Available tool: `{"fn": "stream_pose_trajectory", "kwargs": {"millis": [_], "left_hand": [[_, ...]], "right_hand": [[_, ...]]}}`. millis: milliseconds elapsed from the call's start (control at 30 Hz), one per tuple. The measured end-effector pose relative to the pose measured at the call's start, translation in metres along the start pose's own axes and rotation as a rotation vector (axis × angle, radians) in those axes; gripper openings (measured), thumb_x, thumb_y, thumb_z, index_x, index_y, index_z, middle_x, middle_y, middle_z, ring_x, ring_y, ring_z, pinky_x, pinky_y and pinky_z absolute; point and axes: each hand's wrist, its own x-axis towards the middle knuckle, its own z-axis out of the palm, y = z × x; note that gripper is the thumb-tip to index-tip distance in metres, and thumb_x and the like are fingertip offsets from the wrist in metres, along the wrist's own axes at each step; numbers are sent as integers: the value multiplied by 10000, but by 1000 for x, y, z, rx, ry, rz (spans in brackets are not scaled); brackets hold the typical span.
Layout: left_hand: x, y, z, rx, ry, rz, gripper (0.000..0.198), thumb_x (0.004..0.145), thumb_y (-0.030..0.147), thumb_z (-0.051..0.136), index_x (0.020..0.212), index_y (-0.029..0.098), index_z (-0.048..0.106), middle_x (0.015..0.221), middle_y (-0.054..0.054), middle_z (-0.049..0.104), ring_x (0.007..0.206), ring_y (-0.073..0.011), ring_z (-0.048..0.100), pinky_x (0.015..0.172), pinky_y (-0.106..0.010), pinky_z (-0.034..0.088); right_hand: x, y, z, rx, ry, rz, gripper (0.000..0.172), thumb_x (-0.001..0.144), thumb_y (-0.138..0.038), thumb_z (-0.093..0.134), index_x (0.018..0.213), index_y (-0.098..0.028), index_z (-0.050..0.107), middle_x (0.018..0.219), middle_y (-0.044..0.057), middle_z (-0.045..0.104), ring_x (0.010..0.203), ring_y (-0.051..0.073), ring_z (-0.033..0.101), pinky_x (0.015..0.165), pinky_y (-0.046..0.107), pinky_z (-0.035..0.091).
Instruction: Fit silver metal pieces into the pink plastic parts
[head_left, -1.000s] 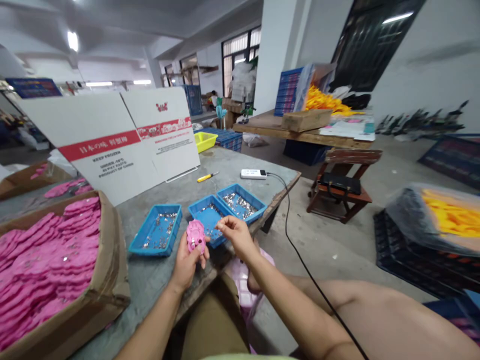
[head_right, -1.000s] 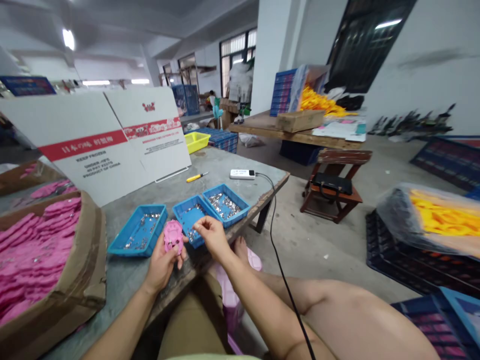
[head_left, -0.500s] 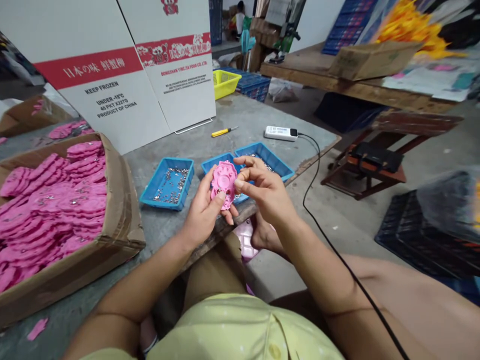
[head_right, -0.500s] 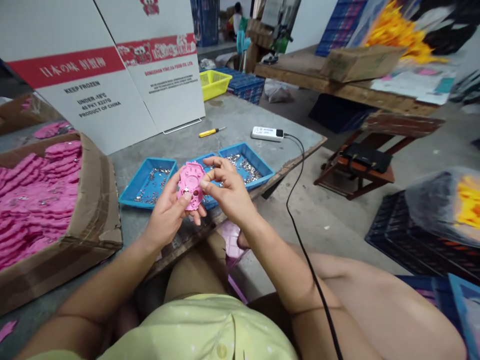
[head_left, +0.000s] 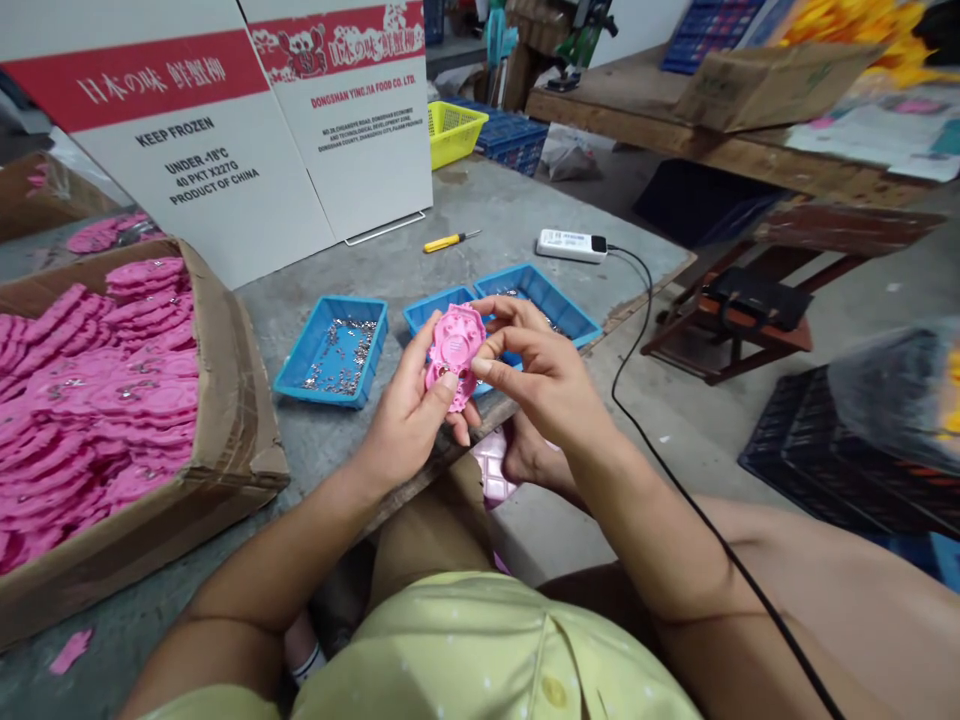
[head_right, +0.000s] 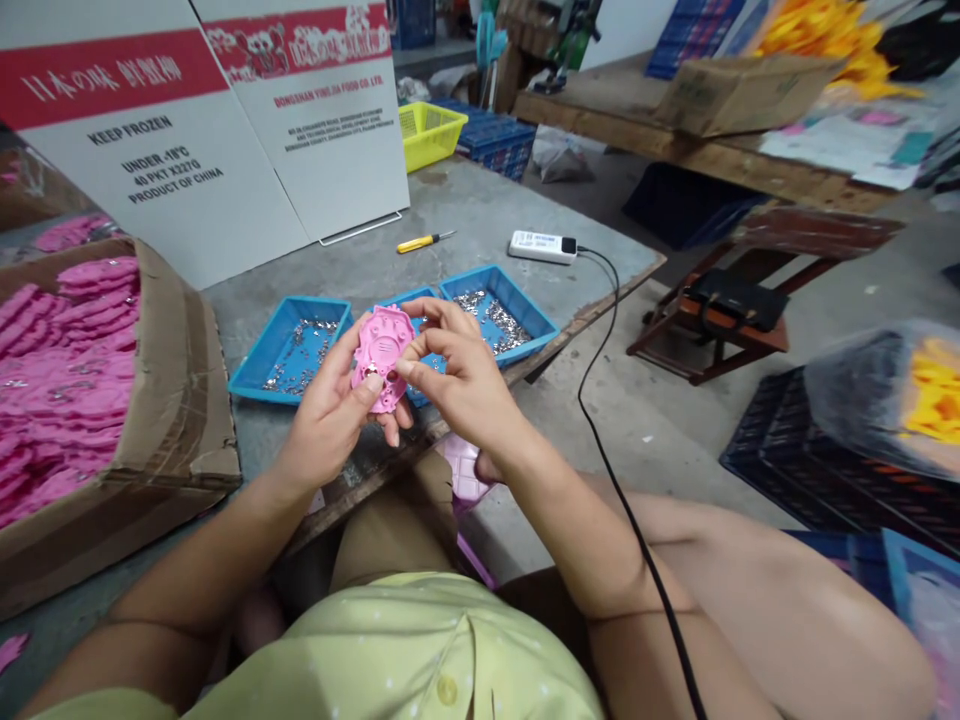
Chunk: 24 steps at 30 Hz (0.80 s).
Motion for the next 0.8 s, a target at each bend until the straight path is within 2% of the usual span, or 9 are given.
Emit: {"fn": "stream_pose_trajectory", "kwargs": {"millis": [100,300,400,567,800], "left_hand": [[-1,2,1,7,13,-10,804,946,515,739,1650,329,400,1253,-133,730,710,-187,748,493,-264,606],[-1,-1,0,-19,-12,-19,820,933,502,760,1651,314,411,988,-90,765,608,-184,708,456,-271,580],[-1,-1,1,-35,3,-19,835,911,493,787,1642,314,425,1028,-95,761,613,-185,709,449,-274,579],[-1,0,3,-50,19,-16,811,907,492,794,1621,301,459,927,-74,748,596,-177,692,454,-273,587],[-1,10,1,-87,22,-59,785,872,475,832,1571,293,521,915,-67,739,576,-178,690,422,-265,559]], "right_hand": [[0,-4,0,-13,-24,10,267,904,-441,774,754,-226,723,1371,82,679,1343,300,574,1214,539,397],[1,-2,-2,-26,-56,30,280,891,-466,782,754,-229,726,1357,80,678,1360,315,553,1236,546,363],[1,-2,-3,-27,-58,37,267,890,-452,775,755,-228,723,1335,80,680,1360,312,549,1231,535,368],[1,-2,1,-11,-35,40,256,890,-423,767,748,-217,713,1321,82,674,1325,295,568,1221,516,379],[5,-7,1,5,-54,49,200,868,-350,768,737,-214,701,1301,78,666,1312,287,571,1203,500,407]]}}
